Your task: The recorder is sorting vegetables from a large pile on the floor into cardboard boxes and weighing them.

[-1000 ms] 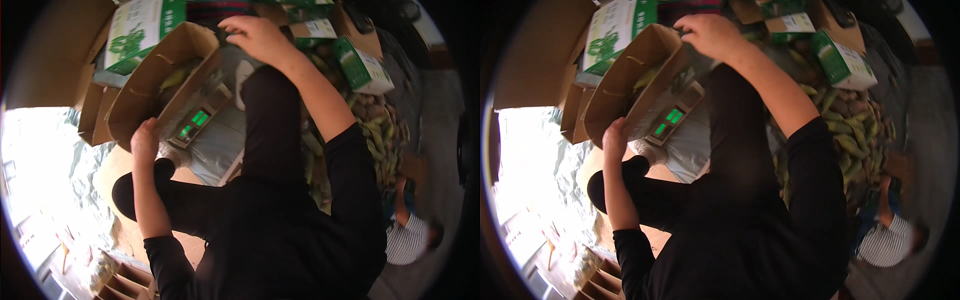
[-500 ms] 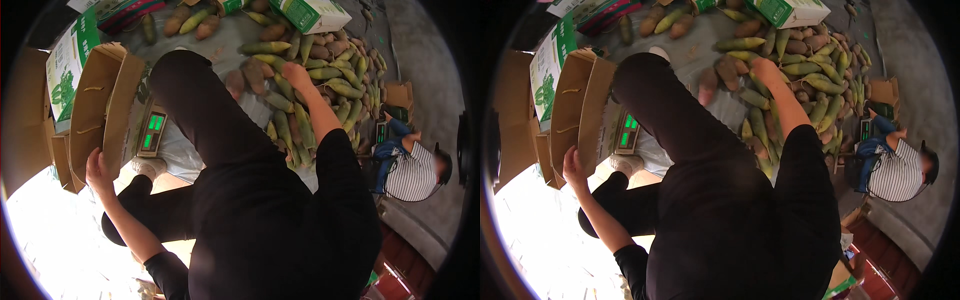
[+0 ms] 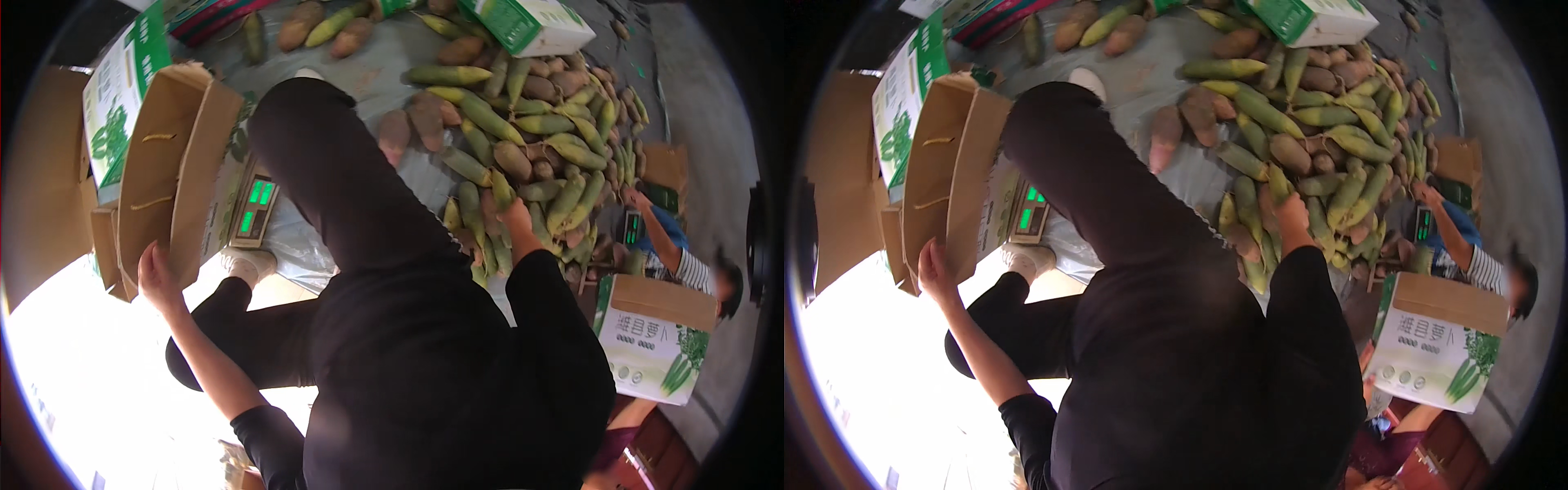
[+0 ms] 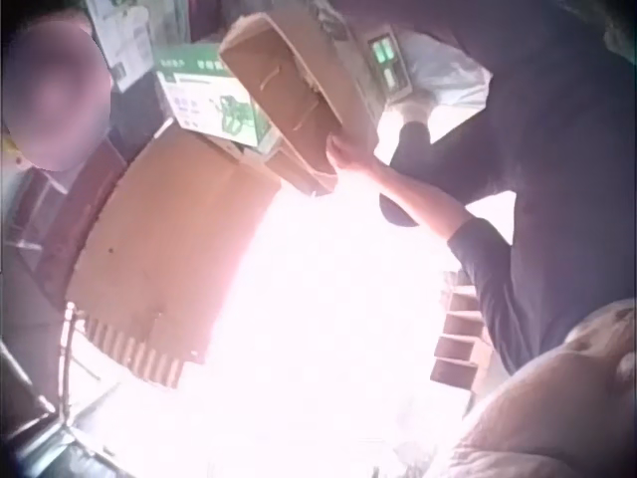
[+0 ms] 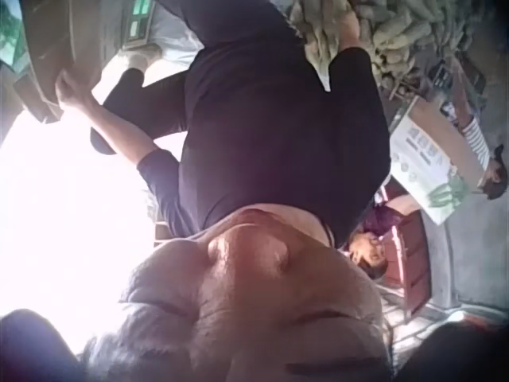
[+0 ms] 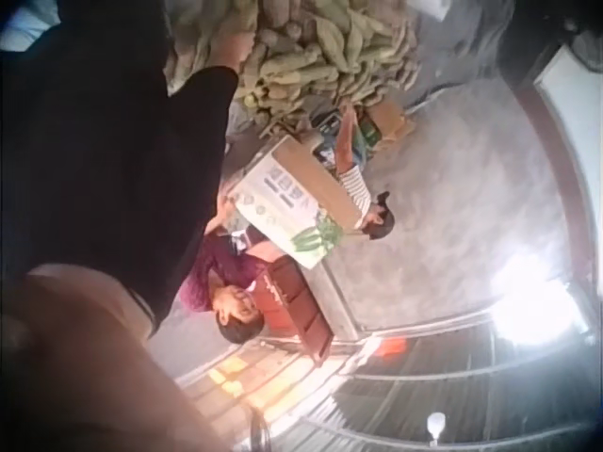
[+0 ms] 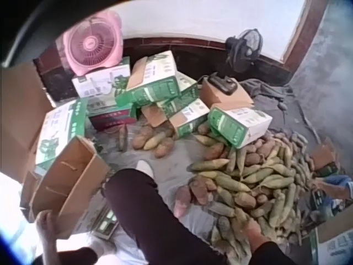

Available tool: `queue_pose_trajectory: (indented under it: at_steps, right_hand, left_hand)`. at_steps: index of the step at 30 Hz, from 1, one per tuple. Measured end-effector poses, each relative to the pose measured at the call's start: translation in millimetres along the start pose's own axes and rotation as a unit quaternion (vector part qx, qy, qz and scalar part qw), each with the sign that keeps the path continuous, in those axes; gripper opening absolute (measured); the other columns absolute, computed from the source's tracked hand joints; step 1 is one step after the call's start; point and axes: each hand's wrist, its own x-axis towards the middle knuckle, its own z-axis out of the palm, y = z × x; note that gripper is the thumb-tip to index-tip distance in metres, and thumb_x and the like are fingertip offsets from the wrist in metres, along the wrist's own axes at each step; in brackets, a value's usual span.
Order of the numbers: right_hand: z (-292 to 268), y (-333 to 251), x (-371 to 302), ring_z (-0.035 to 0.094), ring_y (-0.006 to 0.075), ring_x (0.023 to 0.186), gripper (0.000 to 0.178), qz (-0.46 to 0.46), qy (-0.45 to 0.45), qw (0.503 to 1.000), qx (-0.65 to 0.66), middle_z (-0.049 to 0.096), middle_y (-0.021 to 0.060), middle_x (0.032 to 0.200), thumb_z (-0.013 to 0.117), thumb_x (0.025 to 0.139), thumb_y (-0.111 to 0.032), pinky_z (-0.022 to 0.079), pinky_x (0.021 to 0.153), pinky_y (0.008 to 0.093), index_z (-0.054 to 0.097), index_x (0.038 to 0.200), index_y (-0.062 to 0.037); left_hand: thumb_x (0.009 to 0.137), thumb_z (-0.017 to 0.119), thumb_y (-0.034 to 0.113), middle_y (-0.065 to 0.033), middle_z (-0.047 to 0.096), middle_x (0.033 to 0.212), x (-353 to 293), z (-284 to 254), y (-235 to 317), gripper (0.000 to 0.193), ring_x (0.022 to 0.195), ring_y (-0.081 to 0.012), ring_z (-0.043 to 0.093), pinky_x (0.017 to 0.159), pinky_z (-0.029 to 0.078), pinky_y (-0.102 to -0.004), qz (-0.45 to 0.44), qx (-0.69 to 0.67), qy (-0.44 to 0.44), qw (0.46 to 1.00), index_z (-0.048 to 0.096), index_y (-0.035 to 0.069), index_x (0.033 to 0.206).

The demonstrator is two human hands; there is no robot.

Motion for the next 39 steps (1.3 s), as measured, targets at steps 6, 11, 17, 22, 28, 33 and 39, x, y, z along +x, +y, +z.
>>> queue_pose_trajectory:
  at_steps: [6,11,17,22,28,33,39]
  right_hand:
    - [10.2,8.0,3.9,0.058,0.0329,0.099,0.059,-0.015,-0.011,0.999,-0.027,0.060,0.0137,0.104,0.075,0.064,-0.033,0.047,0.084,0.0450,0.052,0.110,-0.0034]
    - [5.0,-30.5,-8.3,0.057,0.0237,0.075,0.046,0.145,-0.207,0.899,0.359,0.057,0.0061,0.083,0.075,0.065,-0.032,0.048,0.067,0.0400,0.055,0.099,-0.0087]
    - [-15.9,-48.7,-8.5,0.058,0.0239,0.080,0.036,0.092,-0.502,0.599,0.617,0.060,0.0039,0.100,0.065,0.075,-0.037,0.048,0.068,0.0385,0.057,0.100,-0.0135]
    - [-95.4,-131.3,-94.0,0.054,0.0228,0.100,0.039,-0.035,-0.394,0.642,0.657,0.057,0.0058,0.110,0.060,0.080,-0.032,0.045,0.083,0.0424,0.053,0.113,-0.0117]
    - [-188.8,-236.1,-140.5,0.054,0.0222,0.106,0.040,-0.290,-0.393,0.597,0.637,0.056,0.0091,0.117,0.054,0.087,-0.024,0.043,0.092,0.0380,0.049,0.120,-0.0027]
    - [-251.0,-326.4,-248.6,0.058,0.0230,0.100,0.038,-0.449,-0.490,0.495,0.560,0.060,0.0101,0.110,0.055,0.087,-0.022,0.046,0.089,0.0413,0.049,0.119,-0.0030]
    - [-218.6,-405.8,-334.8,0.061,0.0195,0.087,0.030,-0.497,-0.496,0.488,0.519,0.063,0.0062,0.095,0.068,0.077,-0.019,0.051,0.076,0.0401,0.058,0.103,-0.0061]
  left_hand:
    - [0.087,0.057,0.013,-0.0104,0.065,0.090,0.8,1.3,31.8,0.016,0.082,-0.0196,0.063,0.073,0.049,-0.0289,0.001,-0.014,0.003,1.000,0.065,0.003,0.097]
    - [0.086,0.057,0.012,-0.0102,0.064,0.086,-4.0,-3.2,29.4,0.014,0.075,-0.0184,0.063,0.069,0.049,-0.0281,-0.023,-0.111,0.024,0.993,0.064,0.002,0.093]
    - [0.085,0.059,0.013,-0.0101,0.064,0.083,-3.1,-15.7,47.5,0.012,0.073,-0.0219,0.062,0.066,0.048,-0.0298,-0.022,-0.073,0.055,0.996,0.064,0.004,0.091]
    - [0.084,0.059,0.015,-0.0107,0.064,0.084,-3.9,-29.5,56.8,0.013,0.075,-0.0250,0.062,0.067,0.048,-0.0317,-0.028,-0.043,0.061,0.997,0.064,0.005,0.091]
    - [0.085,0.059,0.016,-0.0102,0.064,0.085,-4.0,-36.0,59.5,0.015,0.074,-0.0231,0.063,0.067,0.048,-0.0313,-0.037,-0.065,0.089,0.993,0.064,0.006,0.095]
    - [0.087,0.059,0.017,-0.0080,0.065,0.085,-7.8,-44.0,52.2,0.017,0.075,-0.0177,0.063,0.069,0.048,-0.0287,-0.065,-0.118,0.159,0.978,0.064,0.007,0.099]
    - [0.089,0.057,0.017,-0.0057,0.066,0.084,-2.9,-43.0,46.9,0.018,0.076,-0.0116,0.062,0.070,0.047,-0.0241,-0.074,-0.204,0.222,0.951,0.064,0.006,0.102]
